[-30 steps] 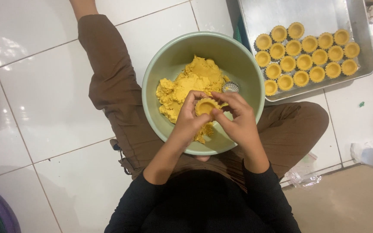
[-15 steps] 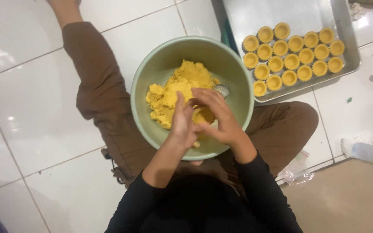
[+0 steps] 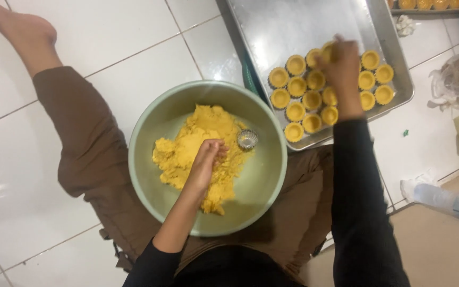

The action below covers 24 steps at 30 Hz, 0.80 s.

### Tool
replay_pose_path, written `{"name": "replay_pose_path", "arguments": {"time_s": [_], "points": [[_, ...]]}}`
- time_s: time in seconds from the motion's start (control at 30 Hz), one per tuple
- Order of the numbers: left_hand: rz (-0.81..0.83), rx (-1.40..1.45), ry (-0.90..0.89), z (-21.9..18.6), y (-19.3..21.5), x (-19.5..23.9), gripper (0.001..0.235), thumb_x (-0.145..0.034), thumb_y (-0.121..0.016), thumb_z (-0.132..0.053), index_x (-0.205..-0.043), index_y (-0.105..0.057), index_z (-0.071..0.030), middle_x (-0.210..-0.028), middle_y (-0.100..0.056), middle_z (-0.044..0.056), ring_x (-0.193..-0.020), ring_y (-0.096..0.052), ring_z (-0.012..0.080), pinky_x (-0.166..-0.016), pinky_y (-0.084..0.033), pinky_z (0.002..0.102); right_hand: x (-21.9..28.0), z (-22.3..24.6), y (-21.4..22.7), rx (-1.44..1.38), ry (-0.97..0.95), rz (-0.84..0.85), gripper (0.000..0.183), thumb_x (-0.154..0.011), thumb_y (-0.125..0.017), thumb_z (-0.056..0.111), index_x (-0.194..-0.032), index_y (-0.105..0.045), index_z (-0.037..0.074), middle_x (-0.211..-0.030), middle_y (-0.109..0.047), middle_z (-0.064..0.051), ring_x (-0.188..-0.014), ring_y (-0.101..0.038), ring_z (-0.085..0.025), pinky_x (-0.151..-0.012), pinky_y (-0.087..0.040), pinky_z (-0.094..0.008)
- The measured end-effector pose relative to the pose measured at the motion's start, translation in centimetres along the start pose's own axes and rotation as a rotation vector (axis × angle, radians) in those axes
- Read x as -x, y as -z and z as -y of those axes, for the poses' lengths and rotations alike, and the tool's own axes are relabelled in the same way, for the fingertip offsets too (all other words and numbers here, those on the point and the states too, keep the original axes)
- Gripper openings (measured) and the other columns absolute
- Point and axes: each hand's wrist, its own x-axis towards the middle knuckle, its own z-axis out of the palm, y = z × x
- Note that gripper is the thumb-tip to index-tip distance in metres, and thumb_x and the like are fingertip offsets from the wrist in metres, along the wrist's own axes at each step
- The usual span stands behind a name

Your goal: The person scoops yellow dough from a bowl using a metal mold, then shapes the dough into small cups by hand. The finished dough cups are placed onto a metal tray.

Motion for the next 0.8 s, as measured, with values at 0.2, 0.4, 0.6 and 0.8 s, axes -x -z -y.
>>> {"name": "replay_pose_path", "arguments": {"time_s": [0.2, 0.4, 0.6, 0.8], "points": [[0.073, -0.812, -0.391, 1.3, -2.7, -4.1, 0.04, -0.101, -0.052, -0.038, -0.126, -0.059, -0.008, -0.123, -0.065, 0.007, -0.116, -0.058, 0.0264, -0.098, -0.041, 0.047, -8.0, -9.0, -4.3, 0.022, -0.256, 0.093, 0.044, -0.097, -0.081, 0.038, -0.1, -0.054, 0.004, -0.12, -0.044, -0.018, -0.102, -0.051, -0.033, -0.089, -0.051, -0.044], [0.012, -1.374, -0.769, 7.3, -6.6, -13.4, 0.024, -0.078, -0.059, 0.008, -0.09, -0.065, -0.011, -0.089, -0.059, 0.009, -0.088, -0.054, 0.0308, -0.073, -0.035, 0.041, -3.0, -2.6, -0.9, 0.012, -0.335, 0.204, 0.067, -0.106, -0.036, 0.053, -0.157, -0.033, 0.009, -0.162, -0.024, -0.02, -0.148, -0.017, -0.036, -0.119, -0.015, -0.05], [0.106, -1.462, -0.978, 8.1, -6.0, -14.8, 0.02, -0.078, -0.08, -0.022, -0.093, -0.074, -0.01, -0.079, -0.066, 0.009, -0.082, -0.057, 0.0252, -0.079, -0.036, 0.042, 23.2, 5.3, -7.1, -0.265, -0.051, 0.302, 0.042, -0.096, -0.065, 0.031, -0.129, -0.064, 0.004, -0.125, -0.065, -0.022, -0.121, -0.059, -0.041, -0.103, -0.047, -0.051], [0.069, -1.461, -1.1, 8.9, -5.7, -15.3, 0.005, -0.078, -0.076, -0.007, -0.077, -0.072, -0.008, -0.069, -0.063, 0.008, -0.073, -0.056, 0.0258, -0.078, -0.033, 0.041, 31.1, 16.7, -8.8, 0.414, 0.025, 1.167, 0.137, -0.075, -0.068, 0.077, -0.155, -0.008, -0.016, -0.162, -0.006, -0.039, -0.152, -0.007, -0.048, -0.126, -0.009, -0.047]]}}
